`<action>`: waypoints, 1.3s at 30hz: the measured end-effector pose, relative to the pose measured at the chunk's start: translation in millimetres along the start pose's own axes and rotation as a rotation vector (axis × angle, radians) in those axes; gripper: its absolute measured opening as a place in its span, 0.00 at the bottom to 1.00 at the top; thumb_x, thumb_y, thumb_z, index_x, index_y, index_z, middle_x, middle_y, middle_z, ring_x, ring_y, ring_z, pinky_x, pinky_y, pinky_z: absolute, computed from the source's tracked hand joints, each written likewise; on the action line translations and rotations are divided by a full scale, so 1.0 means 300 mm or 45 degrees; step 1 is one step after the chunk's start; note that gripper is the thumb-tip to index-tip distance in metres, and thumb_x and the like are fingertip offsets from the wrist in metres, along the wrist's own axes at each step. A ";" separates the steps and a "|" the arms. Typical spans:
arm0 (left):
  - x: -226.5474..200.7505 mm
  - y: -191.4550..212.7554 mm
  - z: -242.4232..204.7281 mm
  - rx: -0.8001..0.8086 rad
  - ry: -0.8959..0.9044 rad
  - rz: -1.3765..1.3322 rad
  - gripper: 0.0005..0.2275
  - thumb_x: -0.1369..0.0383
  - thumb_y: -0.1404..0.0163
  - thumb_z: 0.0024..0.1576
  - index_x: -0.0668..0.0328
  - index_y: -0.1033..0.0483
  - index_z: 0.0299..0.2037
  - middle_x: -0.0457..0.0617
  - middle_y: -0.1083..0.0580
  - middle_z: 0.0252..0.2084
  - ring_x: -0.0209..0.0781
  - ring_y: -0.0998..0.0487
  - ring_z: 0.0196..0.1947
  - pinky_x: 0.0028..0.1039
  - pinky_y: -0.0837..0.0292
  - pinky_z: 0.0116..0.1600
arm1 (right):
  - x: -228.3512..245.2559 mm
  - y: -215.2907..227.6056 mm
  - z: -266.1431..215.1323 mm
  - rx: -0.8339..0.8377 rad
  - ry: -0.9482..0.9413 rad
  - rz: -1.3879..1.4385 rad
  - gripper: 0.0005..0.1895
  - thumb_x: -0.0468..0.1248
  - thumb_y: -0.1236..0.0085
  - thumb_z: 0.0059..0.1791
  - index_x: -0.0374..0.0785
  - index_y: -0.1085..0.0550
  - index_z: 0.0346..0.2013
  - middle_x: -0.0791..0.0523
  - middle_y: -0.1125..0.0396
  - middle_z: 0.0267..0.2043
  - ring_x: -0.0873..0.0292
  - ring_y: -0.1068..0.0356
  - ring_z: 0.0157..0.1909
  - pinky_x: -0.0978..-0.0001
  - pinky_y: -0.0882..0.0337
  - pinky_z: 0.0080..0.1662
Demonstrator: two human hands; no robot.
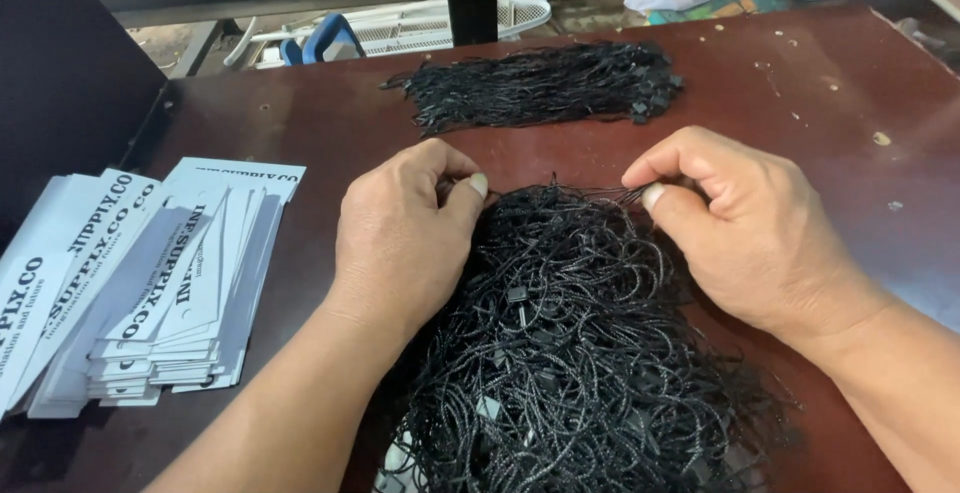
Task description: Untangling and organizing black garment seal strings from a pile into a neat row on a table.
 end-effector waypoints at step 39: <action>-0.002 0.000 -0.008 0.026 0.018 0.032 0.08 0.58 0.52 0.58 0.39 0.18 0.36 0.38 0.22 0.29 0.38 0.24 0.33 0.36 0.32 0.38 | -0.016 0.023 -0.026 -0.149 0.075 -0.071 0.03 0.40 0.40 0.54 0.50 0.21 0.37 0.66 0.25 0.32 0.65 0.30 0.33 0.69 0.35 0.40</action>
Point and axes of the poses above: each hand's wrist, its own z-axis towards the middle knuckle, its own y-axis out of the back of the hand, x = y × z, the point moved 7 cm from there along z, towards the middle knuckle
